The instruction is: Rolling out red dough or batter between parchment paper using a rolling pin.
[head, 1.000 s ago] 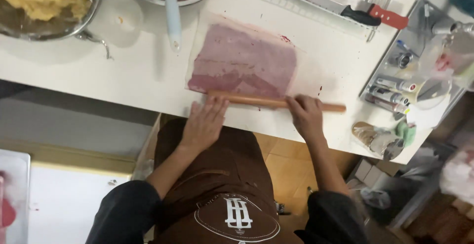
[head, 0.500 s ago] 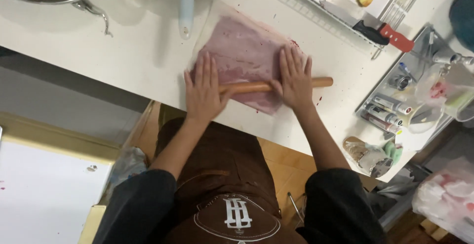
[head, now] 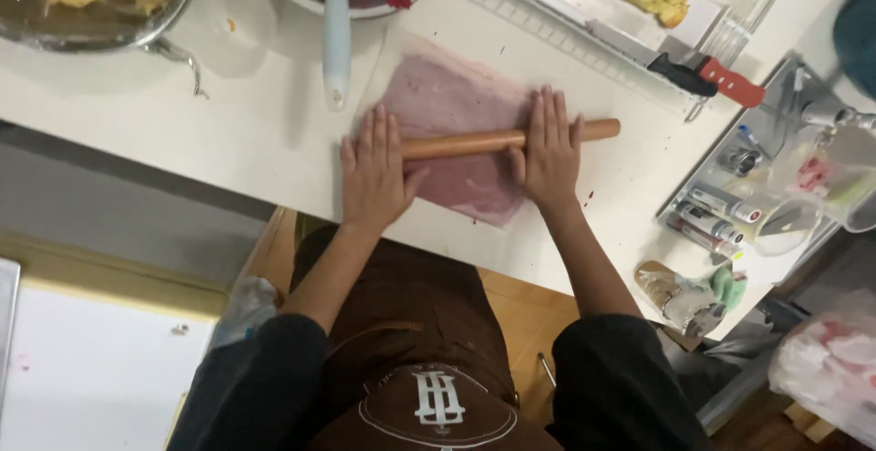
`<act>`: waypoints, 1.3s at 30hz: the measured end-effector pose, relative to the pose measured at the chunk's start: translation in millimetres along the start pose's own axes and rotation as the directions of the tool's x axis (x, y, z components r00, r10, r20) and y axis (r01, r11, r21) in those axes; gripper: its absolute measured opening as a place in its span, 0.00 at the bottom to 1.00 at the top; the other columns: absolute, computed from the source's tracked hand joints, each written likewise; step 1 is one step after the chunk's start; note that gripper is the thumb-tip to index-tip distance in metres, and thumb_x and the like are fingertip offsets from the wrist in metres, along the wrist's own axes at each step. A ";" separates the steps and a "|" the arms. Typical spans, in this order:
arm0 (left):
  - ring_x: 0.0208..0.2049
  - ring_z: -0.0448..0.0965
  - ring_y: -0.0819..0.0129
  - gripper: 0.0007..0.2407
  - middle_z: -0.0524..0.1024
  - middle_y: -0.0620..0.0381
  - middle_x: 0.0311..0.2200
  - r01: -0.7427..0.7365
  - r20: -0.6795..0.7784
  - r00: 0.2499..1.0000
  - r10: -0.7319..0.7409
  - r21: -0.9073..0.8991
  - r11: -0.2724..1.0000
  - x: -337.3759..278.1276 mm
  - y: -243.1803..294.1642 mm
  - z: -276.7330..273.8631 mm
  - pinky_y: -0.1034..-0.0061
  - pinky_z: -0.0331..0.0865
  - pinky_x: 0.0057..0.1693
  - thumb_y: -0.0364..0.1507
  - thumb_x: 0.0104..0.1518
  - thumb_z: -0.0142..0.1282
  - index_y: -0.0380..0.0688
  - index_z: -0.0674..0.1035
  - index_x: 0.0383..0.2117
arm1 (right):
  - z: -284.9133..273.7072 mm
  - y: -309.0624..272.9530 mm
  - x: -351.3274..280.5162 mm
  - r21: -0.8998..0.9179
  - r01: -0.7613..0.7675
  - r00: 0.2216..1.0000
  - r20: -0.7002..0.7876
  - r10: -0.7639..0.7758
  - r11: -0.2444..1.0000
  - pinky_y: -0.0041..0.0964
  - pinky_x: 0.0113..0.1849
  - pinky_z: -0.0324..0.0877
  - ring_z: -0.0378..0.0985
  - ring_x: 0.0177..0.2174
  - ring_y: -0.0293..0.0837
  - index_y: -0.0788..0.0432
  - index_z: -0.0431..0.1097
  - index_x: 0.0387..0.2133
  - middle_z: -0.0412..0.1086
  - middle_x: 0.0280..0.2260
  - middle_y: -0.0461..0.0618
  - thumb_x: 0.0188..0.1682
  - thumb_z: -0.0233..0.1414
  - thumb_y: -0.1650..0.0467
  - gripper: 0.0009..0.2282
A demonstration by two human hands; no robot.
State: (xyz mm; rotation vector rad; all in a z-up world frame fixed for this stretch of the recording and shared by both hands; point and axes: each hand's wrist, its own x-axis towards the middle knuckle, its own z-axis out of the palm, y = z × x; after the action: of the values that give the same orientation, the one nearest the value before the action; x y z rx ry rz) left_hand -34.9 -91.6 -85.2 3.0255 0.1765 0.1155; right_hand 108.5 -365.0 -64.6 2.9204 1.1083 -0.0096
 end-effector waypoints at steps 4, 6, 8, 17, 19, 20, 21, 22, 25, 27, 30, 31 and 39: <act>0.71 0.56 0.47 0.37 0.57 0.38 0.69 0.017 0.051 0.999 -0.010 -0.139 0.990 54.0 -15.6 -22.9 0.46 0.53 0.66 0.56 0.64 0.38 0.32 0.63 0.67 | -23.8 -0.1 52.0 0.112 -0.058 0.994 0.099 0.047 0.992 0.60 0.63 0.31 0.46 0.68 0.60 0.67 0.47 0.70 0.48 0.70 0.64 0.59 0.25 0.52 0.35; 0.73 0.50 0.53 0.35 0.53 0.41 0.71 0.078 0.134 0.990 -0.048 -0.230 0.970 84.8 -22.7 -42.3 0.63 0.63 0.68 0.47 0.64 0.54 0.34 0.57 0.70 | -37.5 -6.2 82.6 0.173 -0.236 0.957 0.215 0.197 0.956 0.65 0.65 0.37 0.43 0.69 0.57 0.64 0.43 0.70 0.45 0.70 0.62 0.58 0.34 0.60 0.29; 0.71 0.53 0.52 0.34 0.55 0.41 0.70 0.065 0.153 0.988 -0.029 -0.232 0.971 91.9 -27.6 -41.6 0.61 0.58 0.69 0.46 0.65 0.54 0.34 0.57 0.69 | -38.3 -6.4 86.9 0.212 -0.239 0.966 0.153 0.210 0.948 0.65 0.64 0.40 0.48 0.68 0.59 0.63 0.47 0.69 0.50 0.68 0.62 0.57 0.38 0.63 0.27; 0.73 0.44 0.55 0.37 0.49 0.44 0.72 -0.130 0.191 0.972 0.133 -0.028 0.991 42.0 -24.3 -22.2 0.52 0.38 0.72 0.53 0.67 0.46 0.34 0.55 0.71 | -29.2 -15.2 59.8 0.192 -0.162 0.986 0.068 0.151 0.968 0.64 0.65 0.35 0.47 0.69 0.57 0.65 0.49 0.68 0.52 0.69 0.61 0.61 0.32 0.56 0.29; 0.71 0.55 0.54 0.36 0.57 0.42 0.70 -0.128 0.142 0.981 0.135 -0.058 0.990 58.7 -26.8 -32.9 0.58 0.51 0.71 0.51 0.65 0.50 0.33 0.59 0.69 | -31.0 -15.0 70.0 0.178 -0.207 0.975 0.119 0.188 0.962 0.69 0.65 0.37 0.46 0.69 0.57 0.65 0.47 0.69 0.50 0.69 0.61 0.61 0.30 0.54 0.30; 0.71 0.54 0.53 0.35 0.56 0.42 0.70 -0.066 0.122 0.989 0.083 -0.136 0.988 73.6 -28.4 -31.0 0.58 0.51 0.72 0.49 0.65 0.51 0.33 0.59 0.69 | -31.8 -9.9 83.3 0.158 -0.171 0.984 0.083 0.159 0.973 0.68 0.63 0.40 0.51 0.67 0.59 0.67 0.50 0.67 0.55 0.67 0.63 0.61 0.32 0.54 0.30; 0.71 0.53 0.51 0.33 0.56 0.41 0.70 -0.007 0.106 0.994 0.030 -0.216 0.976 88.6 -29.9 -29.9 0.58 0.50 0.73 0.47 0.66 0.52 0.34 0.59 0.69 | -33.3 -4.7 96.5 0.136 -0.135 0.990 0.048 0.130 0.981 0.67 0.61 0.43 0.56 0.65 0.60 0.69 0.54 0.66 0.60 0.64 0.65 0.61 0.35 0.54 0.31; 0.71 0.53 0.51 0.33 0.56 0.41 0.70 -0.011 0.100 0.994 0.034 -0.216 0.976 99.4 -33.7 -28.0 0.58 0.50 0.73 0.47 0.66 0.52 0.34 0.59 0.69 | -38.8 -3.4 105.7 0.134 -0.137 0.990 0.042 0.133 0.981 0.67 0.61 0.43 0.56 0.65 0.60 0.69 0.54 0.66 0.60 0.64 0.65 0.61 0.35 0.54 0.31; 0.69 0.58 0.46 0.34 0.59 0.35 0.67 -0.041 0.104 0.992 0.068 -0.244 0.969 113.9 -41.3 -21.9 0.56 0.48 0.73 0.43 0.63 0.59 0.28 0.60 0.67 | -39.4 -8.1 114.8 0.195 -0.065 0.997 -0.024 0.071 0.979 0.58 0.58 0.51 0.64 0.54 0.61 0.71 0.61 0.59 0.63 0.58 0.64 0.57 0.44 0.59 0.26; 0.63 0.66 0.47 0.30 0.66 0.41 0.62 -0.004 0.050 0.999 0.021 -0.322 0.947 127.9 -45.6 -16.7 0.59 0.59 0.67 0.44 0.64 0.59 0.34 0.65 0.64 | -22.7 -10.5 121.3 0.130 -0.151 0.974 -0.152 0.170 0.980 0.51 0.51 0.61 0.68 0.45 0.55 0.63 0.69 0.46 0.69 0.46 0.58 0.60 0.40 0.64 0.15; 0.58 0.71 0.50 0.29 0.72 0.42 0.58 -0.007 0.072 0.997 0.028 -0.274 0.962 138.4 -50.3 -3.8 0.61 0.62 0.64 0.49 0.67 0.51 0.36 0.66 0.63 | -44.8 -14.4 123.3 0.256 -0.009 0.971 -0.227 0.069 0.967 0.51 0.51 0.62 0.68 0.44 0.55 0.63 0.70 0.43 0.68 0.45 0.58 0.53 0.52 0.67 0.12; 0.58 0.71 0.50 0.29 0.72 0.42 0.58 -0.010 0.073 0.997 0.031 -0.273 0.962 133.5 -58.2 -15.5 0.61 0.62 0.64 0.49 0.67 0.51 0.36 0.66 0.63 | -47.7 -15.4 117.6 0.258 -0.012 0.971 -0.227 0.072 0.966 0.51 0.51 0.62 0.68 0.44 0.55 0.63 0.70 0.43 0.68 0.45 0.58 0.53 0.52 0.67 0.12; 0.41 0.80 0.54 0.20 0.75 0.56 0.41 -0.412 -0.193 0.906 0.376 -0.208 0.887 117.8 -97.9 -47.8 0.55 0.67 0.58 0.28 0.55 0.63 0.45 0.75 0.54 | -40.3 -6.0 69.2 0.005 0.027 0.991 -0.134 -0.026 1.000 0.48 0.46 0.63 0.73 0.43 0.49 0.50 0.74 0.46 0.70 0.40 0.47 0.48 0.64 0.64 0.14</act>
State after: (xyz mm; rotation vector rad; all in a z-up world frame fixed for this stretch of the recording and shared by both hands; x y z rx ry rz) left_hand 66.9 24.2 -40.7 2.7580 -0.4189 0.3667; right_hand 156.2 -313.8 -25.2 2.9502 1.1663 0.1857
